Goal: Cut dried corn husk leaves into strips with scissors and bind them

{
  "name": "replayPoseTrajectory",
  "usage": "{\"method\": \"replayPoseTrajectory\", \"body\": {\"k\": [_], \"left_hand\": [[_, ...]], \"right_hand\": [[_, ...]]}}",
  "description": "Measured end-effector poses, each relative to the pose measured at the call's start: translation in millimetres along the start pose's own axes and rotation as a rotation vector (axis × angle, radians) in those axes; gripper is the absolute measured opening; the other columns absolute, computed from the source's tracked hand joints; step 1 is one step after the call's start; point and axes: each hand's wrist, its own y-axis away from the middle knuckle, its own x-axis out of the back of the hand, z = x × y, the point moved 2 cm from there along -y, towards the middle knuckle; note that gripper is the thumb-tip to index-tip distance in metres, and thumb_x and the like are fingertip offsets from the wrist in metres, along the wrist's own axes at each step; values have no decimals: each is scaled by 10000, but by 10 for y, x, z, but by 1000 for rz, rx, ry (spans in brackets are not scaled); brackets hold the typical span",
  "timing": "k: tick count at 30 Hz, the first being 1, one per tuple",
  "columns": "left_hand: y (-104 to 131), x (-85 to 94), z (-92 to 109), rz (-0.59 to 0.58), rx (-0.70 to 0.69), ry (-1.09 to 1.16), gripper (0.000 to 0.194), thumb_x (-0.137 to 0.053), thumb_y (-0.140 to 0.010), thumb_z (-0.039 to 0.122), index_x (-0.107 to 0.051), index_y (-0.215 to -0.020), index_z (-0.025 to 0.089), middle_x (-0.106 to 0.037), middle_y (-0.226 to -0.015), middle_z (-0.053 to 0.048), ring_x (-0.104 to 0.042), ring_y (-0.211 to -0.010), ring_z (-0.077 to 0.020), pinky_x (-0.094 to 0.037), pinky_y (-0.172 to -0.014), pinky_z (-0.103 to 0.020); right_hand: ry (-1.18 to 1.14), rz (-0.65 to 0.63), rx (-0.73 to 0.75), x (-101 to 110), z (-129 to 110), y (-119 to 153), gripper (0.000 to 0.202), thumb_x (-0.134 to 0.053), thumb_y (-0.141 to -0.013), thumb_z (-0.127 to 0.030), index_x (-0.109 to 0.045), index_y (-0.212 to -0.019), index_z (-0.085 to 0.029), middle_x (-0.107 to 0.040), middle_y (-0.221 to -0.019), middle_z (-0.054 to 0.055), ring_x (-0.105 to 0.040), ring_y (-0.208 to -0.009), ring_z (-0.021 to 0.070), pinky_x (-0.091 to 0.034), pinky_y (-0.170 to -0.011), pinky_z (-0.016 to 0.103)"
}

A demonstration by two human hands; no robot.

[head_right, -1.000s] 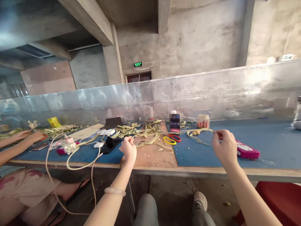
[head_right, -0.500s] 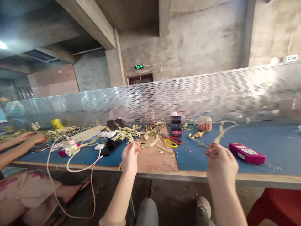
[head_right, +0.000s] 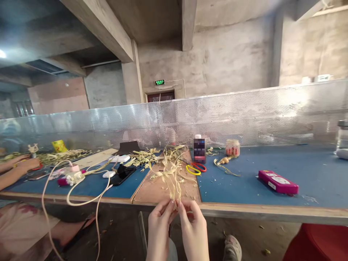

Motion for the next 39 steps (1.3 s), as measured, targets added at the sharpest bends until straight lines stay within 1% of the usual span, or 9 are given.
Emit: {"method": "replayPoseTrajectory", "body": {"k": [6,9,14,17,22,26,31,36,39], "left_hand": [[-167,-152,-8,-46,19,57,241,-752,-637,311,-700,-777,121,-712,-769,-83,-677,-751,-208,-530,-725,-300],[-263,-181,55,-43,26,86,254,-771,-609,303,-695,-776,127,-718,-789,-84,-681,-760,-199,-523,-747,-296],[-307,-143,254,-115,58,-64,295,-743,-640,348,-699,-809,110,-726,-787,-107,-686,-740,-217,-532,-715,-316],[-305,-103,357,-107,19,-102,306,-732,-659,346,-699,-841,102,-729,-805,-113,-684,-739,-214,-531,-682,-293],[-255,21,318,-37,-21,-137,316,-728,-662,351,-712,-854,100,-732,-820,-116,-683,-751,-213,-521,-650,-254],[-173,120,189,-10,45,-129,325,-748,-627,359,-725,-815,95,-730,-771,-122,-685,-707,-221,-531,-640,-278],[-123,106,177,-1,59,-128,305,-749,-618,368,-724,-761,100,-720,-735,-106,-674,-668,-200,-555,-686,-324],[-48,61,259,-41,-40,-370,230,-682,-687,345,-715,-758,129,-719,-712,-98,-682,-674,-228,-559,-697,-346],[52,16,327,-104,-85,-520,193,-645,-718,327,-714,-764,152,-718,-720,-99,-686,-678,-244,-553,-681,-337]], "right_hand": [[243,100,175,-6,-44,-139,272,-491,-844,-437,-619,-796,-202,-622,-778,56,-587,-674,201,-484,-631,314],[362,90,266,-62,-59,-264,253,-453,-873,-368,-610,-769,-200,-592,-765,58,-568,-669,201,-470,-622,320],[523,81,347,-192,-154,-345,236,-426,-884,-251,-575,-706,-209,-577,-734,55,-536,-677,207,-442,-609,322],[587,90,419,-282,-257,-316,217,-434,-873,-206,-570,-704,-215,-586,-736,52,-521,-691,210,-437,-621,328],[694,12,465,-376,-230,-113,257,-382,-874,-176,-634,-914,-206,-604,-862,103,-553,-762,247,-467,-630,359],[611,-68,404,-292,-71,31,285,-389,-883,-193,-636,-1027,-195,-574,-918,112,-568,-790,237,-494,-672,354],[452,-110,367,-62,-2,-89,268,-433,-894,-236,-648,-1053,-209,-569,-889,82,-570,-791,204,-502,-713,322],[528,-28,580,139,-2,-210,462,-416,-882,-173,-480,-1314,-322,-486,-967,84,-511,-825,203,-488,-759,368],[565,-40,636,178,41,-220,531,-423,-864,-137,-427,-1350,-351,-413,-851,46,-475,-759,187,-491,-739,355]]}}
